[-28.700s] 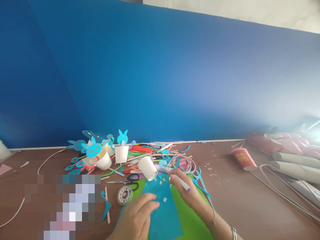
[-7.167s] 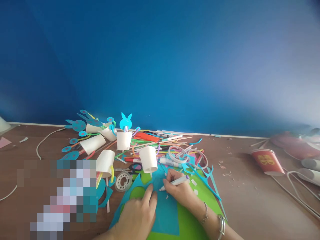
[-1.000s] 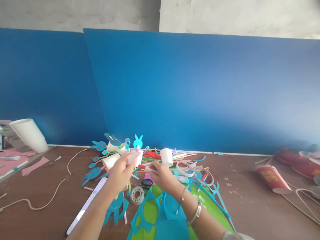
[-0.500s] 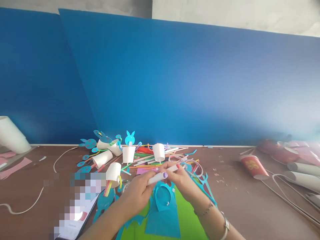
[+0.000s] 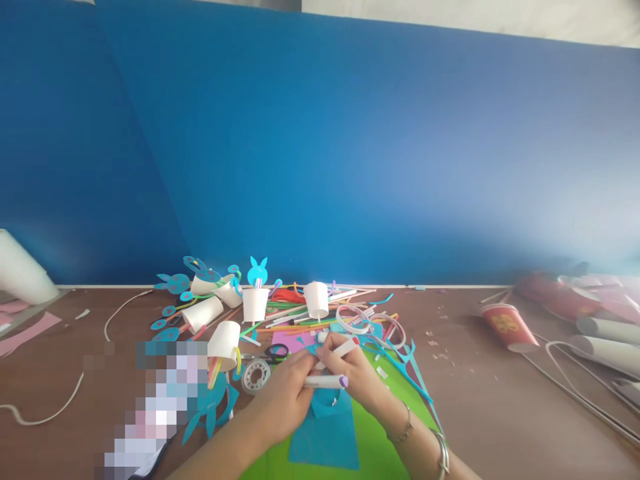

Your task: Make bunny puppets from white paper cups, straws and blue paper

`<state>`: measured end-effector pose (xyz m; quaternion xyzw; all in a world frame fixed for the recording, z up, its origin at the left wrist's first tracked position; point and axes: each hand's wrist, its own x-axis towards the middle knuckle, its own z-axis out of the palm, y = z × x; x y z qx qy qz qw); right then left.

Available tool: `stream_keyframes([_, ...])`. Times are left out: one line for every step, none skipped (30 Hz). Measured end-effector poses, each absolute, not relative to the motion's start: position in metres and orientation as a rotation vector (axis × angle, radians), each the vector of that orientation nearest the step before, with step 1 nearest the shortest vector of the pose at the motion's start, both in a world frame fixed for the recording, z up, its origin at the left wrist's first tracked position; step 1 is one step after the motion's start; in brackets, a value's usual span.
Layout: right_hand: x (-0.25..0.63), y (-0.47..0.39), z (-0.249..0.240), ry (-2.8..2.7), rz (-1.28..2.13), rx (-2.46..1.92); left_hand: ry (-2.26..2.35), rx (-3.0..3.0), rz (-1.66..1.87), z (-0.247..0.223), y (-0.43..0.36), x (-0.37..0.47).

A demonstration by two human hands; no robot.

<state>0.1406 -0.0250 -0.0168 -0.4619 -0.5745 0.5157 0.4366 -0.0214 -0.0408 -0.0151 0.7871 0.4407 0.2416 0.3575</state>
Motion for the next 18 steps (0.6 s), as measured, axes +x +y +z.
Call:
stream_keyframes([0.14,-0.025,-0.018,-1.434,1.265,-1.152,1.129,2.023,0.632,-0.016,-0.042,-0.02])
stream_keyframes([0.14,-0.025,-0.02,-1.433,1.255,-1.147,1.12,2.001,0.638,-0.016,-0.043,-0.02])
stream_keyframes([0.14,-0.025,-0.021,-1.429,1.259,-1.135,1.112,1.973,0.638,-0.018,-0.044,-0.019])
stream_keyframes([0.139,-0.025,-0.022,-1.422,1.266,-1.125,1.106,1.946,0.639,-0.019,-0.044,-0.018])
stream_keyframes([0.139,-0.026,-0.023,-1.412,1.275,-1.119,1.096,1.924,0.636,-0.02,-0.045,-0.017])
stream_keyframes([0.139,-0.026,-0.024,-1.403,1.286,-1.119,1.091,1.906,0.631,-0.021,-0.045,-0.017])
stream_keyframes([0.139,-0.026,-0.025,-1.392,1.301,-1.121,1.09,1.891,0.623,-0.022,-0.045,-0.017])
stream_keyframes([0.14,-0.026,-0.026,-1.382,1.317,-1.119,1.09,1.878,0.614,-0.022,-0.044,-0.017])
stream_keyframes([0.14,-0.026,-0.027,-1.373,1.324,-1.116,1.089,1.87,0.61,-0.022,-0.043,-0.017])
stream_keyframes([0.142,-0.026,-0.027,-1.369,1.322,-1.113,1.084,1.865,0.611,-0.022,-0.041,-0.018])
stream_keyframes([0.143,-0.025,-0.026,-1.366,1.314,-1.115,1.071,1.86,0.615,-0.021,-0.039,-0.018])
stream_keyframes([0.146,-0.023,-0.025,-1.355,1.299,-1.124,1.067,1.85,0.625,-0.02,-0.037,-0.019])
stream_keyframes([0.15,-0.022,-0.023,-1.337,1.282,-1.14,1.086,1.833,0.637,-0.018,-0.035,-0.02])
stream_keyframes([0.155,-0.02,-0.02,-1.317,1.267,-1.162,1.143,1.806,0.644,-0.017,-0.032,-0.022])
stream_keyframes([0.16,-0.018,-0.017,-1.298,1.257,-1.183,1.23,1.781,0.638,-0.017,-0.03,-0.023])
stream_keyframes([0.165,-0.017,-0.015,-1.29,1.251,-1.199,1.336,1.764,0.628,-0.017,-0.027,-0.024])
stream_keyframes([0.17,-0.016,-0.014,-1.299,1.246,-1.214,1.449,1.759,0.614,-0.018,-0.025,-0.025])
stream_keyframes([0.175,-0.015,-0.014,-1.334,1.239,-1.231,1.521,1.777,0.601,-0.02,-0.023,-0.026])
